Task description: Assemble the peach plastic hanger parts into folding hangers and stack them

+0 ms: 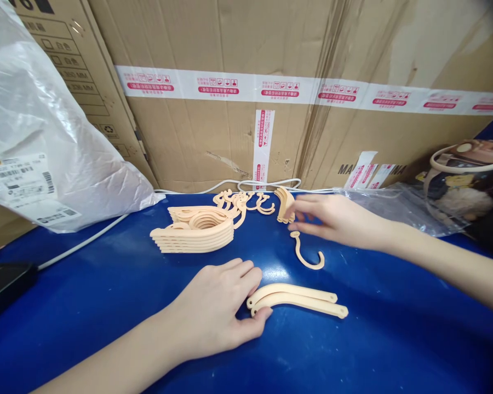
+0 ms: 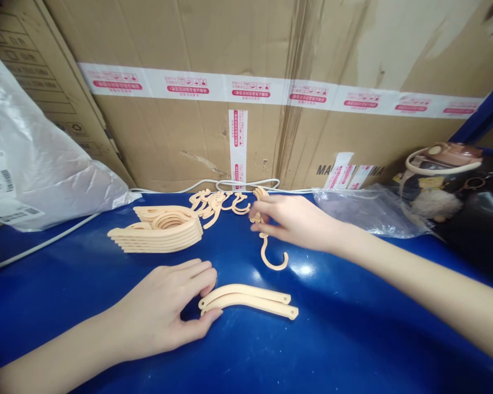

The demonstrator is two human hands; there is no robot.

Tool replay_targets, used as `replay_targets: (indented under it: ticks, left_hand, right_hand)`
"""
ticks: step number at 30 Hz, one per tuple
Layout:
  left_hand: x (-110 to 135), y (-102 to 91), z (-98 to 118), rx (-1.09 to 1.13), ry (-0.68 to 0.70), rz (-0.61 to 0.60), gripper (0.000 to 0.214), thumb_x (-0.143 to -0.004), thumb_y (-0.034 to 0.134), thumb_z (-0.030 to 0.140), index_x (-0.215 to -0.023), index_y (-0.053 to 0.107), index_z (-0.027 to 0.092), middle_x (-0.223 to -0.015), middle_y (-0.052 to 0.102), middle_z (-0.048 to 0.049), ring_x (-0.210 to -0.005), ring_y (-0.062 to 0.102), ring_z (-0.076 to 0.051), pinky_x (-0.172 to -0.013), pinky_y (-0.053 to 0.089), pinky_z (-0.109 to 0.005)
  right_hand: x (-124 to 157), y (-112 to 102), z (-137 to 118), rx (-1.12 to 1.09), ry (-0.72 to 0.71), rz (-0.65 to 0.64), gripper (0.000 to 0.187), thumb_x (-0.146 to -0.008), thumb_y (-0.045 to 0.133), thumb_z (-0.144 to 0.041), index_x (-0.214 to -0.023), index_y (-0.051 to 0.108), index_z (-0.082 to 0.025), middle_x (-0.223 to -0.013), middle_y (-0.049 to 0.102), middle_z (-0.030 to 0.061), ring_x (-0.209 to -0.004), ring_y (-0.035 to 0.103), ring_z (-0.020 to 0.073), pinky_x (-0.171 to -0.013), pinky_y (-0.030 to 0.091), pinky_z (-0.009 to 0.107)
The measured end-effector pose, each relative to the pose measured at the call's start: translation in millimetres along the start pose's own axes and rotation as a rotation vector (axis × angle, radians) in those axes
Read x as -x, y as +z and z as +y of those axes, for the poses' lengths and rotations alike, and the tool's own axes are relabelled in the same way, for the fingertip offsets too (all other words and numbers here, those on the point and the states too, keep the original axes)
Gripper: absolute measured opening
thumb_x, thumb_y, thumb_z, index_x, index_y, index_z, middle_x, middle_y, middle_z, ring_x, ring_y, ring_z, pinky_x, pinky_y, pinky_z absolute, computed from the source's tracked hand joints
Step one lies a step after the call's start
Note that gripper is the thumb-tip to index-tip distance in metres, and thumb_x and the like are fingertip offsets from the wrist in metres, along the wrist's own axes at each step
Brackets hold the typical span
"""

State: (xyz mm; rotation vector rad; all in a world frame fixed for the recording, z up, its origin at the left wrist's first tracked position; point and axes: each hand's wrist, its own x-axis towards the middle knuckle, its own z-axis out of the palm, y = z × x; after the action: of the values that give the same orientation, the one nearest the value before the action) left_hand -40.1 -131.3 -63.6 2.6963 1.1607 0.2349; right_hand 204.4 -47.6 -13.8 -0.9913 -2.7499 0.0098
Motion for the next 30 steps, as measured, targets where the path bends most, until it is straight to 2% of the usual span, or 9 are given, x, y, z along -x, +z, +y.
replay_targets:
  ticks: [2, 5, 9, 11, 14, 16, 20, 25, 30]
  left_hand:
    - [0, -0.5, -1, 0.01, 0.006, -0.004, 0.021, -0.085, 0.051, 0.034, -0.073, 0.041, 0.02, -0.074, 0.051, 0.0017, -0.07, 0.05, -0.017, -0.055, 0.029, -0.027]
    - [-1, -1.1, -2, 0.018, 0.012, 0.0, 0.021, -0.085, 0.051, 0.035, -0.074, 0.041, 0.02, -0.074, 0.051, 0.0019, -0.069, 0.05, -0.017, -0.054, 0.029, -0.027]
    - [-1, -1.3, -3, 0.022, 0.016, 0.0, 0.021, -0.086, 0.052, 0.035, -0.074, 0.041, 0.02, -0.074, 0.051, 0.0018, -0.07, 0.05, -0.017, -0.055, 0.028, -0.028]
    - [0, -1.1, -3, 0.024, 0.021, -0.004, 0.022, -0.086, 0.052, 0.035, -0.074, 0.042, 0.02, -0.074, 0.051, 0.0016, -0.07, 0.05, -0.017, -0.054, 0.028, -0.028]
    - [0, -0.9, -4, 0.026, 0.029, -0.006, 0.021, -0.086, 0.052, 0.036, -0.075, 0.042, 0.02, -0.075, 0.052, 0.0013, -0.07, 0.05, -0.017, -0.053, 0.027, -0.028]
    - [0, -1.0, -5, 0.024, 0.027, -0.007, 0.021, -0.087, 0.051, 0.036, -0.075, 0.042, 0.021, -0.075, 0.052, 0.0013, -0.07, 0.05, -0.017, -0.053, 0.027, -0.028]
    - [1, -1.1, -6, 0.02, 0.018, -0.021, 0.023, -0.087, 0.051, 0.037, -0.075, 0.041, 0.021, -0.075, 0.052, 0.0015, -0.071, 0.05, -0.018, -0.054, 0.028, -0.029]
    - [2, -1.5, -5, 0.022, 0.029, -0.017, 0.023, -0.088, 0.05, 0.038, -0.075, 0.041, 0.021, -0.075, 0.052, 0.0016, -0.071, 0.05, -0.018, -0.054, 0.029, -0.028]
    - [3, -2.3, -4, 0.005, 0.037, -0.008, 0.024, -0.088, 0.05, 0.038, -0.075, 0.041, 0.021, -0.075, 0.052, 0.0012, -0.07, 0.051, -0.017, -0.054, 0.029, -0.028]
  right_hand:
    - [-31, 3, 5, 0.185, -0.085, 0.034, 0.023, -0.094, 0.052, -0.033, -0.109, 0.06, -0.018, -0.103, 0.063, 0.008, -0.085, 0.061, 0.0205, -0.068, 0.043, 0.028]
    - [-79, 20, 13, 0.369, -0.199, 0.04, 0.031, -0.095, 0.05, -0.03, -0.123, 0.056, -0.017, -0.108, 0.06, 0.0115, -0.092, 0.06, 0.0242, -0.07, 0.043, 0.031]
    - [-124, 44, 19, 0.42, -0.291, 0.011, 0.047, -0.091, 0.052, -0.015, -0.137, 0.044, -0.017, -0.116, 0.059, 0.0125, -0.1, 0.055, 0.0247, -0.08, 0.041, 0.034]
    - [-137, 49, 20, 0.421, -0.3, -0.021, 0.046, -0.087, 0.055, -0.011, -0.133, 0.049, -0.014, -0.112, 0.062, 0.0126, -0.1, 0.055, 0.025, -0.081, 0.04, 0.035]
    - [-146, 50, 21, 0.422, -0.293, -0.073, 0.028, -0.084, 0.056, -0.011, -0.111, 0.065, -0.013, -0.099, 0.068, 0.0121, -0.094, 0.057, 0.0251, -0.08, 0.039, 0.034]
    - [-149, 49, 21, 0.422, -0.283, -0.095, 0.022, -0.084, 0.054, -0.01, -0.101, 0.069, -0.013, -0.096, 0.069, 0.0126, -0.095, 0.057, 0.0252, -0.081, 0.038, 0.034]
    - [-153, 49, 21, 0.421, -0.268, -0.119, 0.022, -0.083, 0.054, -0.009, -0.099, 0.069, -0.013, -0.098, 0.069, 0.0134, -0.098, 0.058, 0.0252, -0.08, 0.037, 0.033]
    - [-154, 45, 23, 0.424, -0.245, -0.125, 0.02, -0.083, 0.055, -0.012, -0.099, 0.067, -0.012, -0.096, 0.069, 0.0136, -0.091, 0.06, 0.0239, -0.073, 0.036, 0.031]
    - [-153, 43, 24, 0.431, -0.244, -0.135, 0.016, -0.085, 0.053, -0.014, -0.093, 0.066, -0.011, -0.094, 0.069, 0.0138, -0.089, 0.06, 0.0231, -0.073, 0.036, 0.031]
